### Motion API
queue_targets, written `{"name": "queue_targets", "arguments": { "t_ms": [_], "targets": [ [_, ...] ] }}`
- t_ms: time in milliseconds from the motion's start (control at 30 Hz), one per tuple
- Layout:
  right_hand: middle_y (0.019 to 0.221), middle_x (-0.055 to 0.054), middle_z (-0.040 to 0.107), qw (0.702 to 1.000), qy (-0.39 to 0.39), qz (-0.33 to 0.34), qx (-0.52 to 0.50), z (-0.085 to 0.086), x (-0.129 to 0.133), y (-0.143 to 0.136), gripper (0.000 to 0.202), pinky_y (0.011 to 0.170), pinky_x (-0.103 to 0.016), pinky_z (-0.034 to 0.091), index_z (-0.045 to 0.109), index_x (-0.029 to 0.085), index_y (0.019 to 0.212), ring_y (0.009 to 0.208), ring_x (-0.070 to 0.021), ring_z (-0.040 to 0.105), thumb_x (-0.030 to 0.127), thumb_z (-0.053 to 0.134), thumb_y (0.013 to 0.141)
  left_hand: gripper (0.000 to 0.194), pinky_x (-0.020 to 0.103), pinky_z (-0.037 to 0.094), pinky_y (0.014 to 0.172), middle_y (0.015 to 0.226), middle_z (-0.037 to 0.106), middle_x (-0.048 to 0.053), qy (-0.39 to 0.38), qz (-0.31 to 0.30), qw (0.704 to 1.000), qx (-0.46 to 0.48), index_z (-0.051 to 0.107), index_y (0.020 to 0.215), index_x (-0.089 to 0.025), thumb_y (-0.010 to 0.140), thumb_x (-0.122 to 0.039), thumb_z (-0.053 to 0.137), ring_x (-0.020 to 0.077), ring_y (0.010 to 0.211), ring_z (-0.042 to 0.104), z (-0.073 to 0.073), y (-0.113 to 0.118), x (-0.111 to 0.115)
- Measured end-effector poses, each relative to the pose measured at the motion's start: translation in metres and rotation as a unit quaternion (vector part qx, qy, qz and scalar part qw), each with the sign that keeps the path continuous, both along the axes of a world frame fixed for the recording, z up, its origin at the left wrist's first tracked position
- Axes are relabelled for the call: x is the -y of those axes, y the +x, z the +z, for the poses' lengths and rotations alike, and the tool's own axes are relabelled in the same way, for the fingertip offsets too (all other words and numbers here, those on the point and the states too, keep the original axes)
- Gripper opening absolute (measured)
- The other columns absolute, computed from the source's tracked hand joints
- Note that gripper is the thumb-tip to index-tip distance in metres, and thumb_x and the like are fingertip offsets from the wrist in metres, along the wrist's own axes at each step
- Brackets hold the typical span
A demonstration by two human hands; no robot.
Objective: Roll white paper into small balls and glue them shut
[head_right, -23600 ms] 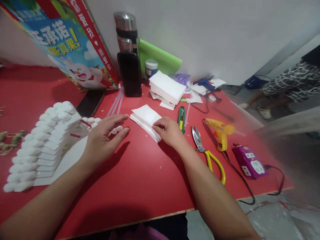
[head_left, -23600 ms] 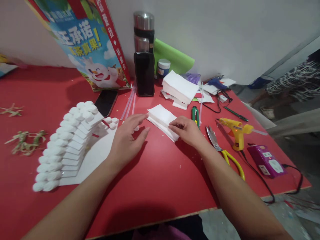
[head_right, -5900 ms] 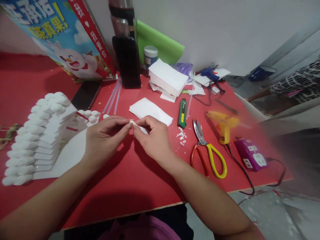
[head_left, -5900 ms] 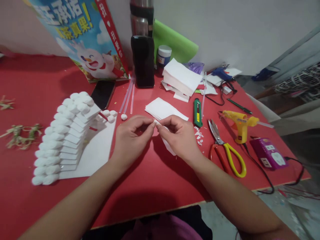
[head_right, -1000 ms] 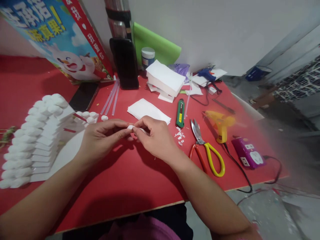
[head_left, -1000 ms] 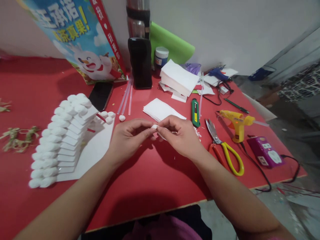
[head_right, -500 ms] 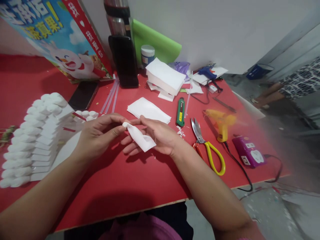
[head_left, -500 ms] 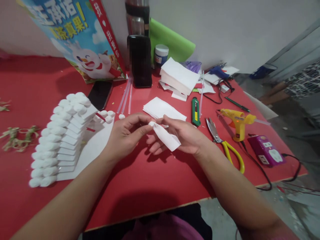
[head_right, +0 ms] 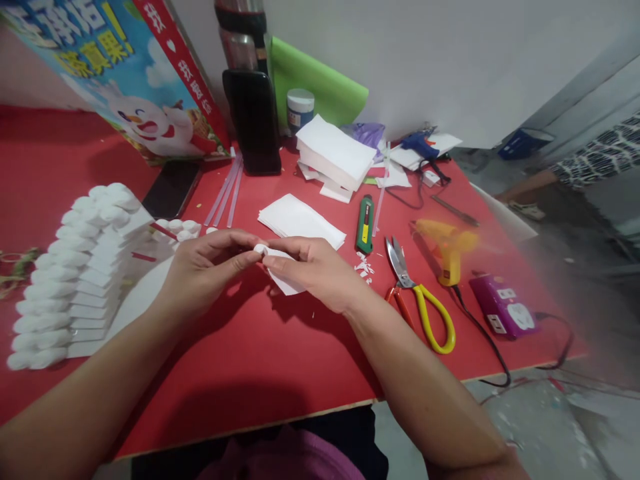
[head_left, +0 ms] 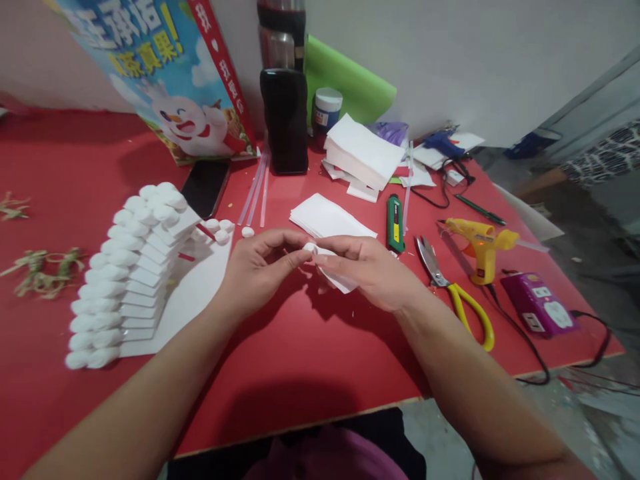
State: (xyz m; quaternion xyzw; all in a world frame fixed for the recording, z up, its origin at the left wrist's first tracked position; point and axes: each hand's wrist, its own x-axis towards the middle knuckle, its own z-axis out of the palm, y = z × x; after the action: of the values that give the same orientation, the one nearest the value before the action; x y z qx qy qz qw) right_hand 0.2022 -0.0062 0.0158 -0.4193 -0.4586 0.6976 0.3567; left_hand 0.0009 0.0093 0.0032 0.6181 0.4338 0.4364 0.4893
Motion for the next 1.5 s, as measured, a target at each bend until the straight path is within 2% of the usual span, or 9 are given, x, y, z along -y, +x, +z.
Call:
{"name": "queue_targets", "arguments": {
  "t_ms": [167, 333, 567, 700, 867, 967, 1167, 1300, 1500],
  "targets": [
    [0.062, 0.002, 0.064, 0.957, 0.172, -0.087, 0.216, 0.002, 0.006, -0.006, 0.024, 0.056, -0.025, 0.040, 0.071, 0.018, 0.081, 0.058, -0.0116, 0.055, 0.038, 0.073, 0.093, 0.018, 0.031, 0.056, 0.078, 0.085, 0.078, 0.004, -0.022, 0.031, 0.999, 0.000, 0.079, 0.089, -0.020, 0.083, -0.036, 0.085, 0.0196, 0.081, 0.070, 0.000, 0.001, 0.001],
    [0.069, 0.000, 0.068, 0.856, 0.358, -0.143, 0.346, -0.004, 0.014, -0.013, 0.018, 0.059, -0.028, 0.037, 0.072, 0.019, 0.084, 0.061, -0.0128, 0.053, 0.030, 0.066, 0.097, 0.014, 0.031, 0.057, 0.075, 0.086, 0.079, 0.003, -0.027, 0.069, 0.997, 0.003, 0.079, 0.086, -0.022, 0.081, -0.032, 0.086, 0.0201, 0.082, 0.071, 0.000, 0.007, 0.007],
    [0.082, -0.003, 0.075, 0.798, 0.491, -0.064, 0.343, -0.009, 0.011, -0.003, 0.023, 0.070, -0.030, 0.045, 0.073, 0.021, 0.094, 0.074, -0.0167, 0.066, 0.027, 0.054, 0.106, 0.020, 0.028, 0.055, 0.062, 0.078, 0.078, 0.002, -0.076, 0.084, 0.993, 0.032, 0.080, 0.079, -0.020, 0.071, -0.032, 0.094, 0.0165, 0.066, 0.068, 0.003, 0.005, 0.008],
    [0.078, -0.003, 0.073, 0.794, 0.500, -0.049, 0.342, -0.008, 0.008, 0.002, 0.028, 0.067, -0.029, 0.045, 0.072, 0.021, 0.092, 0.070, -0.0159, 0.064, 0.032, 0.053, 0.109, 0.022, 0.029, 0.059, 0.067, 0.078, 0.080, 0.005, -0.075, 0.053, 0.995, 0.028, 0.081, 0.076, -0.019, 0.067, -0.032, 0.096, 0.0193, 0.072, 0.073, 0.005, 0.001, 0.003],
    [0.080, -0.002, 0.073, 0.813, 0.496, -0.007, 0.306, -0.002, 0.006, 0.005, 0.026, 0.068, -0.028, 0.046, 0.073, 0.021, 0.093, 0.070, -0.0145, 0.065, 0.030, 0.055, 0.109, 0.029, 0.026, 0.058, 0.061, 0.070, 0.075, 0.001, -0.097, 0.009, 0.994, 0.054, 0.072, 0.068, -0.018, 0.061, -0.025, 0.099, 0.0161, 0.064, 0.071, 0.004, 0.001, 0.003],
    [0.083, -0.003, 0.076, 0.820, 0.490, 0.006, 0.294, 0.001, 0.006, 0.006, 0.026, 0.071, -0.028, 0.049, 0.073, 0.021, 0.092, 0.074, -0.0154, 0.068, 0.030, 0.054, 0.109, 0.025, 0.027, 0.059, 0.061, 0.071, 0.076, 0.001, -0.094, -0.006, 0.994, 0.053, 0.076, 0.076, -0.019, 0.063, -0.022, 0.097, 0.0165, 0.064, 0.071, 0.005, 0.003, 0.004],
    [0.089, -0.003, 0.080, 0.830, 0.469, -0.048, 0.299, -0.001, 0.006, 0.002, 0.025, 0.076, -0.031, 0.052, 0.074, 0.022, 0.094, 0.081, -0.0178, 0.072, 0.031, 0.056, 0.108, 0.016, 0.035, 0.062, 0.076, 0.090, 0.084, 0.007, -0.041, 0.003, 0.999, 0.004, 0.087, 0.087, -0.022, 0.075, -0.031, 0.092, 0.0234, 0.082, 0.076, 0.007, 0.006, 0.008],
    [0.083, -0.003, 0.078, 0.842, 0.438, -0.082, 0.304, -0.003, 0.006, 0.000, 0.029, 0.074, -0.031, 0.051, 0.073, 0.022, 0.088, 0.077, -0.0176, 0.070, 0.036, 0.057, 0.107, 0.019, 0.036, 0.062, 0.084, 0.099, 0.085, 0.005, -0.045, 0.001, 0.999, 0.026, 0.087, 0.103, -0.025, 0.087, -0.034, 0.082, 0.0226, 0.087, 0.077, 0.002, 0.010, 0.011],
    [0.075, -0.003, 0.074, 0.841, 0.415, -0.110, 0.328, -0.006, 0.008, -0.005, 0.030, 0.068, -0.031, 0.046, 0.075, 0.020, 0.087, 0.068, -0.0163, 0.064, 0.039, 0.060, 0.104, 0.012, 0.034, 0.060, 0.087, 0.095, 0.084, 0.001, 0.031, 0.021, 0.999, -0.019, 0.086, 0.096, -0.028, 0.092, -0.027, 0.075, 0.0222, 0.090, 0.076, -0.003, 0.012, 0.010]
  ]
}}
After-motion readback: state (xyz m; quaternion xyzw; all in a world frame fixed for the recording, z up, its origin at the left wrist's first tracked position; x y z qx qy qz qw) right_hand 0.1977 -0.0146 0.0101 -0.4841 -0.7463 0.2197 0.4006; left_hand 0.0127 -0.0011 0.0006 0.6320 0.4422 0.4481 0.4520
